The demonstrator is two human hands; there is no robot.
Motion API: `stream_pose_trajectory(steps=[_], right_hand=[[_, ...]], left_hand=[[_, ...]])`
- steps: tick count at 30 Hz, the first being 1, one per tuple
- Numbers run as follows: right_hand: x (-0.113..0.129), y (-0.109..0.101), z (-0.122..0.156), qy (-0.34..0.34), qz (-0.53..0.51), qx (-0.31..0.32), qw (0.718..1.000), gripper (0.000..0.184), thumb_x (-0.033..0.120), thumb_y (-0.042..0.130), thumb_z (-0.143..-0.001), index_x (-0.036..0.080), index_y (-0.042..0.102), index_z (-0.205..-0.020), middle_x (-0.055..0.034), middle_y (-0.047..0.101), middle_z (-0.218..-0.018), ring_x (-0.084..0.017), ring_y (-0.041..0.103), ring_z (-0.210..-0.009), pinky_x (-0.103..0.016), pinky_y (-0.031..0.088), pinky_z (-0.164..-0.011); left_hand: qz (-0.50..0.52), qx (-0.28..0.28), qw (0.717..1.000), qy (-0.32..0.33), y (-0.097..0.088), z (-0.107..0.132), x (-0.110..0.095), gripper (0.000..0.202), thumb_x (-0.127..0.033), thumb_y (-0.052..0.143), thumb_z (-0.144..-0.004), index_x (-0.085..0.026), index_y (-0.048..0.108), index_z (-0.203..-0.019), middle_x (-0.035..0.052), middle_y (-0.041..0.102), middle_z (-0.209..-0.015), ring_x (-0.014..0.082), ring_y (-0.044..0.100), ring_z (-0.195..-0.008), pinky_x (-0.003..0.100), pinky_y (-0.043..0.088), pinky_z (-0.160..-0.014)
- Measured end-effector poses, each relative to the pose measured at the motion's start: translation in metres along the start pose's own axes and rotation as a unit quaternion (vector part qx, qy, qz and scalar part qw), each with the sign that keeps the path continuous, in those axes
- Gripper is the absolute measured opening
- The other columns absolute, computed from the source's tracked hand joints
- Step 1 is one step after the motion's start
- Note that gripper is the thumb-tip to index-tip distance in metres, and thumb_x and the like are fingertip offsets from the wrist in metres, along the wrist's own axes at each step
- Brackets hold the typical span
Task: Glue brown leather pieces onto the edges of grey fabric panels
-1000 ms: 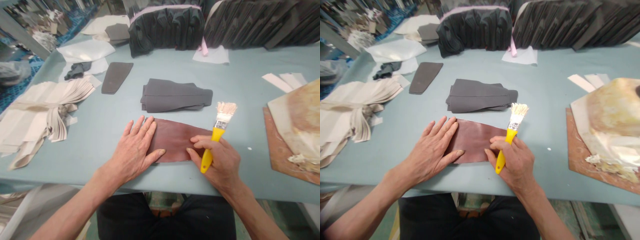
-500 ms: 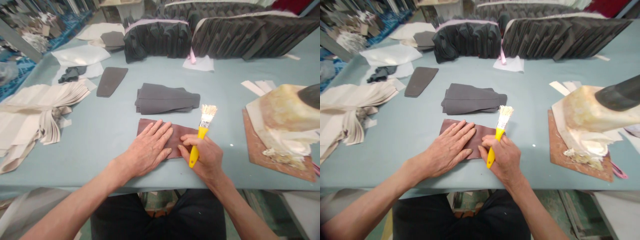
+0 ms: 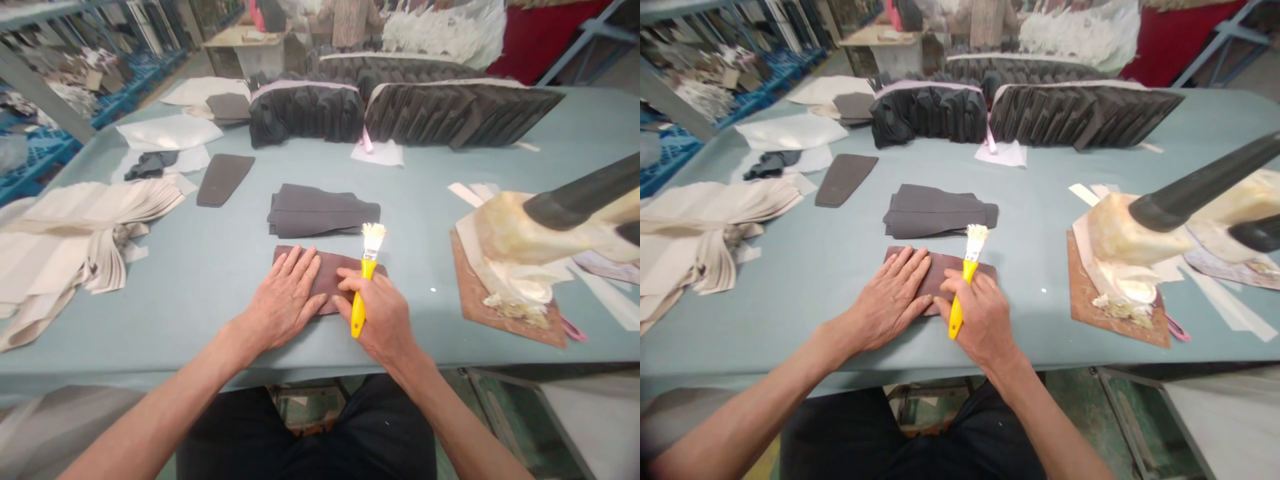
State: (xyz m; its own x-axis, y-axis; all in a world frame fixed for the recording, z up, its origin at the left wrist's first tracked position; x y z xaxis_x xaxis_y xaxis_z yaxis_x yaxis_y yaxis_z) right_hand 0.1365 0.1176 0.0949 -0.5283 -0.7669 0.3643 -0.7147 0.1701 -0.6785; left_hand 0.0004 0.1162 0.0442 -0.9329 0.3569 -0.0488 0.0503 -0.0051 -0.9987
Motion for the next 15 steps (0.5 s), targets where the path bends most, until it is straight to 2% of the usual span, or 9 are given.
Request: stream_pose_trajectory(steps=[4, 8, 15], right_hand=[[0.016, 0.023, -0.004, 0.013, -0.045, 0.021, 0.999, 0.021, 0.028, 0.067, -0.100, 0.022, 0.058, -0.119, -0.0154, 0.073, -0.139, -0.030, 0.069, -0.129, -0.048, 0.054, -0.108], [0.004, 0.041, -0.005, 0.063, -0.006, 0.053, 0.997, 0.030, 0.033, 0.068, -0.100, 0.019, 0.059, -0.126, -0.0204, 0.067, -0.146, -0.035, 0.065, -0.134, -0.057, 0.049, -0.113], [-0.026, 0.033, 0.000, 0.073, 0.074, 0.065, 0.992, 0.023, 0.027, 0.061, -0.104, 0.018, 0.060, -0.126, -0.0208, 0.067, -0.146, -0.035, 0.067, -0.123, -0.057, 0.049, -0.107]], left_hand=[[0.008, -0.011, 1.000, 0.007, 0.003, 0.001, 0.002, 0.067, -0.041, 0.030, -0.112, -0.005, 0.036, -0.168, 0.0196, 0.030, -0.179, 0.0398, 0.024, -0.168, 0.057, 0.027, -0.135], [0.023, -0.019, 0.999, 0.017, 0.001, 0.002, 0.002, 0.067, -0.034, 0.033, -0.108, -0.005, 0.033, -0.169, 0.0205, 0.028, -0.179, 0.0385, 0.024, -0.168, 0.058, 0.027, -0.135], [0.024, -0.022, 0.999, -0.014, -0.002, -0.001, 0.003, 0.069, -0.044, 0.030, -0.112, -0.004, 0.037, -0.167, 0.0220, 0.035, -0.176, 0.0423, 0.028, -0.166, 0.061, 0.030, -0.133]])
Point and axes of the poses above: each hand's wrist, its own z-axis away from the middle knuckle, its own y-axis out of the palm, x = y × z, the point moved 10 cm from there along -z, towards the middle knuckle
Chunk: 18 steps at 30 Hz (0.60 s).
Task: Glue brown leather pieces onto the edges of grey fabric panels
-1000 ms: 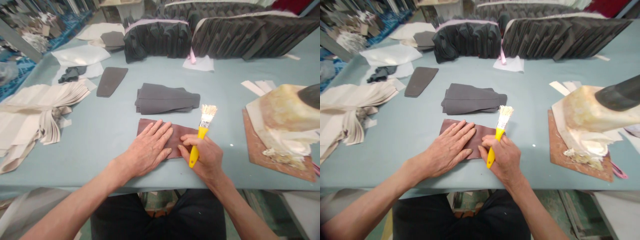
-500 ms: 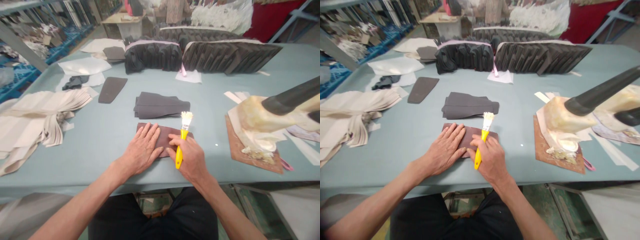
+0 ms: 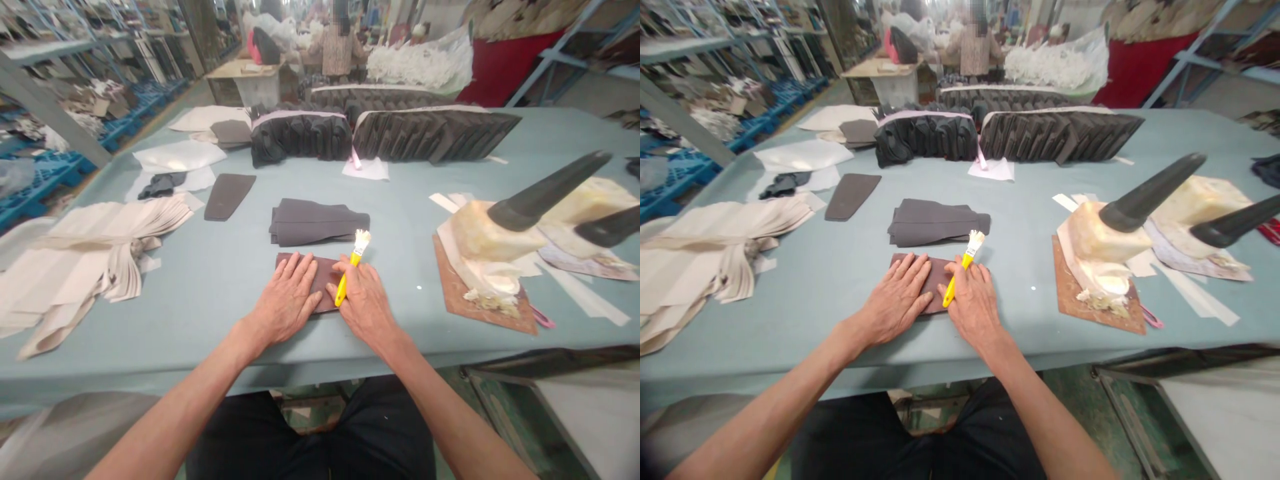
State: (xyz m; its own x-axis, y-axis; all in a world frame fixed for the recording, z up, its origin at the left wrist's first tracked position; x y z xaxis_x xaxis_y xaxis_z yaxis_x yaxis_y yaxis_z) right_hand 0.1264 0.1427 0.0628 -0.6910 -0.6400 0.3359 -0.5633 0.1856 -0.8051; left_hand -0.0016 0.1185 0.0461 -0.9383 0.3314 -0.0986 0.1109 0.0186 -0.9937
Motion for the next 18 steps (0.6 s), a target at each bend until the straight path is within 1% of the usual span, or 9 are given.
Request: stream_pose_trajectory(steps=[3, 6, 11, 14, 16, 17, 18], right_hand=[[-0.011, -0.002, 0.005, 0.012, 0.005, -0.007, 1.000, 0.026, 0.027, 0.057, -0.106, 0.016, 0.059, -0.130, -0.0223, 0.065, -0.147, -0.035, 0.065, -0.126, -0.056, 0.048, -0.109], [-0.021, -0.005, 0.011, 0.031, 0.008, -0.014, 0.999, 0.030, 0.027, 0.054, -0.107, 0.015, 0.057, -0.134, -0.0244, 0.062, -0.151, -0.035, 0.063, -0.131, -0.056, 0.046, -0.111], [-0.047, -0.013, 0.022, 0.073, 0.022, -0.025, 0.997, 0.032, 0.029, 0.048, -0.109, 0.013, 0.054, -0.136, -0.0250, 0.064, -0.145, -0.034, 0.065, -0.124, -0.056, 0.046, -0.110], [-0.059, -0.019, 0.028, 0.084, 0.018, -0.038, 0.996, 0.033, 0.034, 0.045, -0.111, 0.014, 0.054, -0.136, -0.0221, 0.069, -0.138, -0.032, 0.067, -0.120, -0.052, 0.048, -0.108], [-0.063, -0.024, 0.031, 0.085, 0.003, -0.058, 0.995, 0.035, 0.041, 0.043, -0.111, 0.015, 0.055, -0.132, -0.0209, 0.072, -0.130, -0.032, 0.069, -0.115, -0.051, 0.051, -0.104], [-0.064, -0.026, 0.032, 0.085, -0.007, -0.070, 0.994, 0.037, 0.045, 0.044, -0.111, 0.015, 0.057, -0.129, -0.0206, 0.074, -0.125, -0.033, 0.070, -0.110, -0.052, 0.052, -0.100], [-0.066, -0.028, 0.033, 0.083, -0.018, -0.083, 0.993, 0.038, 0.049, 0.044, -0.110, 0.016, 0.058, -0.125, -0.0202, 0.075, -0.121, -0.034, 0.071, -0.106, -0.052, 0.053, -0.097]], left_hand=[[-0.007, -0.009, 1.000, -0.025, -0.001, 0.000, 0.002, 0.069, -0.046, 0.034, -0.112, -0.004, 0.039, -0.166, 0.0229, 0.036, -0.175, 0.0427, 0.029, -0.165, 0.063, 0.031, -0.132], [-0.009, -0.010, 0.998, -0.061, -0.004, 0.003, 0.008, 0.071, -0.048, 0.037, -0.111, -0.002, 0.039, -0.166, 0.0251, 0.035, -0.175, 0.0439, 0.029, -0.165, 0.064, 0.031, -0.132], [0.021, 0.010, 0.994, -0.104, -0.001, 0.010, 0.026, 0.074, -0.048, 0.034, -0.112, 0.001, 0.034, -0.167, 0.0262, 0.028, -0.177, 0.0462, 0.025, -0.166, 0.067, 0.029, -0.132], [0.073, -0.007, 0.991, -0.116, 0.000, 0.015, 0.035, 0.073, -0.049, 0.035, -0.112, -0.002, 0.034, -0.167, 0.0273, 0.025, -0.178, 0.0451, 0.020, -0.167, 0.071, 0.025, -0.132], [0.113, -0.019, 0.986, -0.121, 0.000, 0.021, 0.038, 0.072, -0.047, 0.036, -0.112, -0.002, 0.032, -0.167, 0.0296, 0.022, -0.178, 0.0433, 0.017, -0.168, 0.070, 0.024, -0.132], [0.114, -0.018, 0.986, -0.123, 0.000, 0.024, 0.039, 0.073, -0.047, 0.035, -0.112, 0.001, 0.030, -0.167, 0.0308, 0.021, -0.178, 0.0424, 0.017, -0.168, 0.067, 0.027, -0.133], [0.107, -0.016, 0.987, -0.121, 0.000, 0.026, 0.038, 0.074, -0.048, 0.036, -0.112, 0.001, 0.031, -0.167, 0.0301, 0.022, -0.178, 0.0398, 0.020, -0.168, 0.060, 0.031, -0.134]])
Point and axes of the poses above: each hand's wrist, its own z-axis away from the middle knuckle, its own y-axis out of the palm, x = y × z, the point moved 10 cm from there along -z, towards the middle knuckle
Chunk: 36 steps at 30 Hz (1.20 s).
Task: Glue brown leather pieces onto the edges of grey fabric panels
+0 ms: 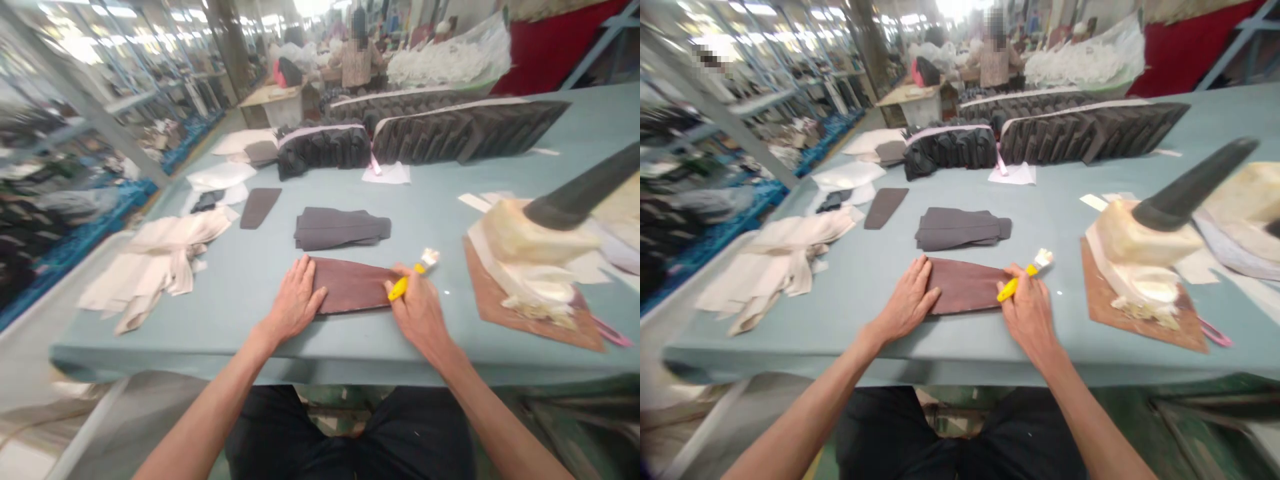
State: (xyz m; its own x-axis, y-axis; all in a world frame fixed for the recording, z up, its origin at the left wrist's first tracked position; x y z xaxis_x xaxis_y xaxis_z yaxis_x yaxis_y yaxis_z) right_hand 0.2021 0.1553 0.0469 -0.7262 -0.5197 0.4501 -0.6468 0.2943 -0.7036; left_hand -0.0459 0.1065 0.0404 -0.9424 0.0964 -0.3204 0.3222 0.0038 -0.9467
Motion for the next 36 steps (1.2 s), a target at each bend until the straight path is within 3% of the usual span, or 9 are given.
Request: stream_pose_trajectory(steps=[2, 11, 15, 18, 27, 33, 36], right_hand=[[-0.004, -0.001, 0.001, 0.000, -0.023, -0.026, 0.999, 0.041, 0.054, 0.046, -0.108, 0.018, 0.060, -0.122, -0.0200, 0.076, -0.118, -0.035, 0.072, -0.100, -0.052, 0.054, -0.091], [-0.021, -0.004, 0.007, 0.066, -0.037, -0.046, 0.996, 0.041, 0.062, 0.054, -0.102, 0.023, 0.063, -0.113, -0.0139, 0.078, -0.108, -0.035, 0.072, -0.095, -0.049, 0.055, -0.089], [-0.025, -0.009, 0.008, 0.107, -0.033, -0.048, 0.993, 0.037, 0.056, 0.056, -0.100, 0.022, 0.065, -0.110, -0.0125, 0.077, -0.100, -0.032, 0.071, -0.090, -0.045, 0.054, -0.084], [-0.029, -0.010, 0.010, 0.124, -0.024, -0.044, 0.991, 0.034, 0.052, 0.056, -0.099, 0.021, 0.065, -0.112, -0.0117, 0.077, -0.101, -0.031, 0.072, -0.090, -0.043, 0.054, -0.083], [-0.029, -0.018, 0.010, 0.140, -0.048, -0.049, 0.988, 0.026, 0.044, 0.060, -0.097, 0.022, 0.065, -0.110, -0.0103, 0.078, -0.092, -0.030, 0.073, -0.083, -0.041, 0.052, -0.077], [-0.021, -0.027, 0.010, 0.123, -0.065, -0.076, 0.987, 0.017, 0.033, 0.054, -0.099, 0.022, 0.062, -0.110, -0.0105, 0.079, -0.100, -0.026, 0.076, -0.088, -0.038, 0.056, -0.082], [-0.019, -0.028, 0.011, 0.112, -0.074, -0.082, 0.988, 0.015, 0.029, 0.051, -0.101, 0.022, 0.060, -0.111, -0.0095, 0.080, -0.104, -0.024, 0.078, -0.092, -0.036, 0.059, -0.083]], left_hand=[[-0.016, -0.003, 1.000, 0.002, -0.001, 0.004, 0.001, 0.070, -0.048, 0.035, -0.113, -0.005, 0.032, -0.168, 0.0257, 0.025, -0.178, 0.0348, 0.024, -0.168, 0.054, 0.035, -0.133], [0.025, -0.032, 0.999, 0.025, -0.012, 0.012, 0.007, 0.066, -0.047, 0.036, -0.112, -0.012, 0.034, -0.169, 0.0220, 0.032, -0.177, 0.0275, 0.033, -0.166, 0.050, 0.037, -0.133], [0.083, -0.047, 0.995, 0.024, -0.015, 0.016, 0.016, 0.065, -0.045, 0.035, -0.112, -0.008, 0.039, -0.165, 0.0239, 0.034, -0.176, 0.0274, 0.035, -0.165, 0.050, 0.034, -0.135], [0.124, -0.059, 0.990, 0.016, -0.017, 0.019, 0.023, 0.061, -0.044, 0.037, -0.111, -0.012, 0.045, -0.163, 0.0215, 0.036, -0.176, 0.0277, 0.038, -0.164, 0.052, 0.033, -0.135], [0.170, -0.097, 0.980, -0.044, -0.023, 0.032, 0.042, 0.051, -0.044, 0.042, -0.109, -0.017, 0.060, -0.148, 0.0143, 0.068, -0.151, 0.0274, 0.054, -0.152, 0.051, 0.042, -0.129], [0.184, -0.144, 0.971, -0.040, -0.033, 0.037, 0.043, 0.047, -0.045, 0.048, -0.108, -0.018, 0.063, -0.143, 0.0143, 0.068, -0.151, 0.0278, 0.061, -0.144, 0.051, 0.045, -0.128], [0.137, -0.181, 0.974, -0.012, -0.042, 0.041, 0.035, 0.043, -0.046, 0.055, -0.107, -0.021, 0.064, -0.140, 0.0138, 0.068, -0.150, 0.0305, 0.059, -0.147, 0.055, 0.044, -0.128]])
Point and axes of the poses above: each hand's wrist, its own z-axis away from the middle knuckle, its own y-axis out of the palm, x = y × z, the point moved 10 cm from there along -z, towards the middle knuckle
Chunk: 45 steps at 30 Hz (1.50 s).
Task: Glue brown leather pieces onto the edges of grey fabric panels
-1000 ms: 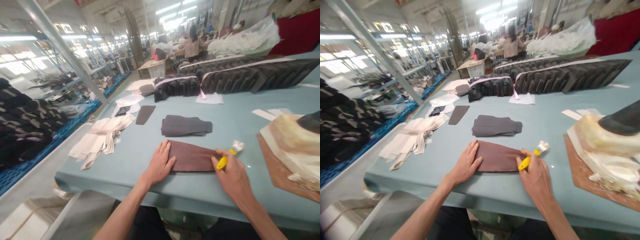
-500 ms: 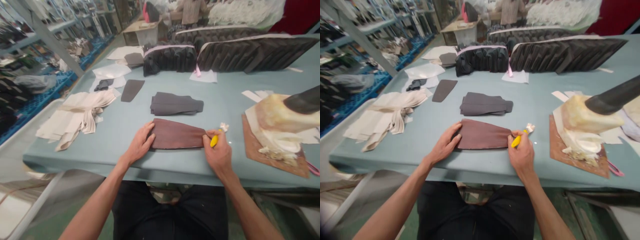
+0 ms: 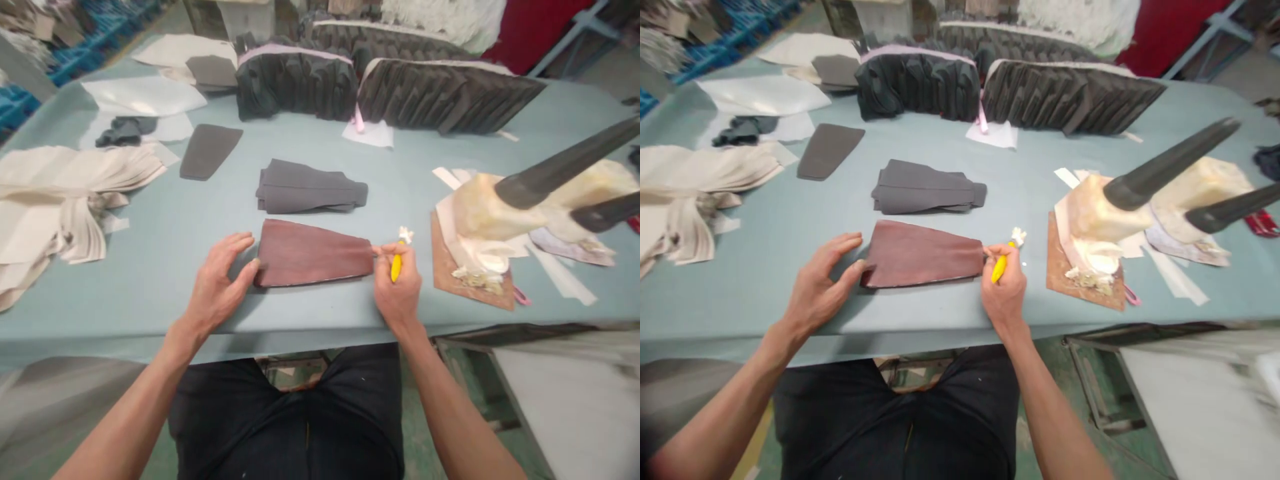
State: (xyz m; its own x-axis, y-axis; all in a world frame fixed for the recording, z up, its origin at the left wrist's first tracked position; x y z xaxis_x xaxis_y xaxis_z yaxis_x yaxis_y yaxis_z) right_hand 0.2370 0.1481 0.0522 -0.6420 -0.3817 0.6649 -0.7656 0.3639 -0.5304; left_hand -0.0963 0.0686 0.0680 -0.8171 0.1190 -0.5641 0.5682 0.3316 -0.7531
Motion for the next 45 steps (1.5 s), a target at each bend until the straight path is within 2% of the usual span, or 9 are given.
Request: stream_pose_trajectory(steps=[3, 7, 11, 16, 24, 32, 38, 41, 45], right_hand=[[0.001, -0.001, 0.001, -0.006, -0.017, -0.006, 1.000, 0.015, 0.026, 0.052, -0.100, 0.023, 0.059, -0.113, -0.0093, 0.081, -0.108, -0.024, 0.078, -0.099, -0.037, 0.060, -0.090], [0.002, 0.000, 0.003, -0.009, -0.052, -0.004, 0.999, 0.016, 0.022, 0.051, -0.099, 0.023, 0.058, -0.114, -0.0077, 0.080, -0.110, -0.023, 0.078, -0.103, -0.040, 0.059, -0.095], [0.002, 0.000, 0.002, -0.012, -0.085, 0.002, 0.996, 0.016, 0.020, 0.051, -0.099, 0.024, 0.057, -0.113, -0.0049, 0.080, -0.105, -0.022, 0.079, -0.098, -0.039, 0.060, -0.092], [0.000, 0.001, -0.001, -0.011, -0.115, 0.012, 0.993, 0.016, 0.020, 0.056, -0.096, 0.025, 0.059, -0.111, -0.0035, 0.078, -0.100, -0.023, 0.077, -0.094, -0.041, 0.060, -0.091], [-0.006, 0.000, -0.005, 0.010, -0.196, -0.004, 0.981, 0.016, 0.020, 0.052, -0.098, 0.026, 0.055, -0.114, -0.0006, 0.079, -0.099, -0.017, 0.078, -0.091, -0.034, 0.061, -0.083], [-0.005, -0.003, -0.009, 0.005, -0.225, -0.022, 0.974, 0.022, 0.013, 0.051, -0.094, 0.024, 0.055, -0.112, -0.0003, 0.081, -0.103, -0.016, 0.079, -0.099, -0.033, 0.061, -0.090], [-0.007, -0.008, -0.006, 0.015, -0.138, -0.049, 0.989, 0.026, 0.010, 0.049, -0.090, 0.025, 0.058, -0.110, -0.0017, 0.080, -0.105, -0.019, 0.077, -0.101, -0.036, 0.060, -0.090], [-0.009, -0.005, -0.004, 0.028, -0.086, -0.036, 0.995, 0.020, 0.014, 0.049, -0.094, 0.026, 0.057, -0.107, -0.0005, 0.079, -0.096, -0.022, 0.077, -0.092, -0.038, 0.059, -0.086], [-0.006, -0.002, -0.004, 0.011, -0.090, -0.015, 0.996, 0.015, 0.017, 0.050, -0.096, 0.027, 0.055, -0.107, 0.0017, 0.076, -0.088, -0.020, 0.075, -0.080, -0.035, 0.059, -0.078]], left_hand=[[-0.051, -0.003, 0.996, 0.070, -0.001, 0.003, -0.025, 0.042, -0.047, 0.062, -0.105, -0.023, 0.062, -0.139, 0.0140, 0.068, -0.150, 0.0334, 0.055, -0.151, 0.058, 0.042, -0.128], [-0.087, 0.024, 0.985, 0.144, 0.012, 0.007, -0.061, 0.048, -0.046, 0.065, -0.104, -0.021, 0.056, -0.144, 0.0164, 0.067, -0.149, 0.0362, 0.053, -0.152, 0.058, 0.043, -0.125], [-0.097, 0.041, 0.978, 0.181, 0.031, 0.004, -0.086, 0.053, -0.047, 0.066, -0.104, -0.019, 0.053, -0.147, 0.0175, 0.068, -0.148, 0.0378, 0.056, -0.149, 0.056, 0.046, -0.122], [-0.118, 0.044, 0.972, 0.197, 0.051, -0.005, -0.106, 0.057, -0.052, 0.067, -0.102, -0.016, 0.055, -0.144, 0.0205, 0.068, -0.146, 0.0396, 0.064, -0.138, 0.056, 0.050, -0.116], [-0.148, 0.061, 0.970, 0.185, 0.068, -0.014, -0.108, 0.042, -0.045, 0.063, -0.104, -0.016, 0.063, -0.134, 0.0181, 0.070, -0.144, 0.0369, 0.066, -0.129, 0.053, 0.053, -0.110], [-0.150, 0.066, 0.967, 0.194, 0.067, -0.016, -0.111, 0.038, -0.046, 0.064, -0.104, -0.018, 0.065, -0.130, 0.0164, 0.071, -0.143, 0.0351, 0.067, -0.126, 0.052, 0.053, -0.109], [-0.144, 0.061, 0.969, 0.192, 0.066, -0.016, -0.111, 0.037, -0.042, 0.066, -0.103, -0.018, 0.066, -0.131, 0.0172, 0.071, -0.142, 0.0343, 0.067, -0.127, 0.052, 0.053, -0.110], [-0.143, 0.062, 0.969, 0.192, 0.066, -0.016, -0.110, 0.036, -0.042, 0.067, -0.103, -0.019, 0.066, -0.131, 0.0170, 0.071, -0.142, 0.0340, 0.068, -0.126, 0.053, 0.053, -0.110], [-0.133, 0.061, 0.971, 0.188, 0.064, -0.016, -0.110, 0.034, -0.040, 0.068, -0.102, -0.020, 0.066, -0.130, 0.0156, 0.072, -0.141, 0.0327, 0.069, -0.126, 0.052, 0.053, -0.111]])
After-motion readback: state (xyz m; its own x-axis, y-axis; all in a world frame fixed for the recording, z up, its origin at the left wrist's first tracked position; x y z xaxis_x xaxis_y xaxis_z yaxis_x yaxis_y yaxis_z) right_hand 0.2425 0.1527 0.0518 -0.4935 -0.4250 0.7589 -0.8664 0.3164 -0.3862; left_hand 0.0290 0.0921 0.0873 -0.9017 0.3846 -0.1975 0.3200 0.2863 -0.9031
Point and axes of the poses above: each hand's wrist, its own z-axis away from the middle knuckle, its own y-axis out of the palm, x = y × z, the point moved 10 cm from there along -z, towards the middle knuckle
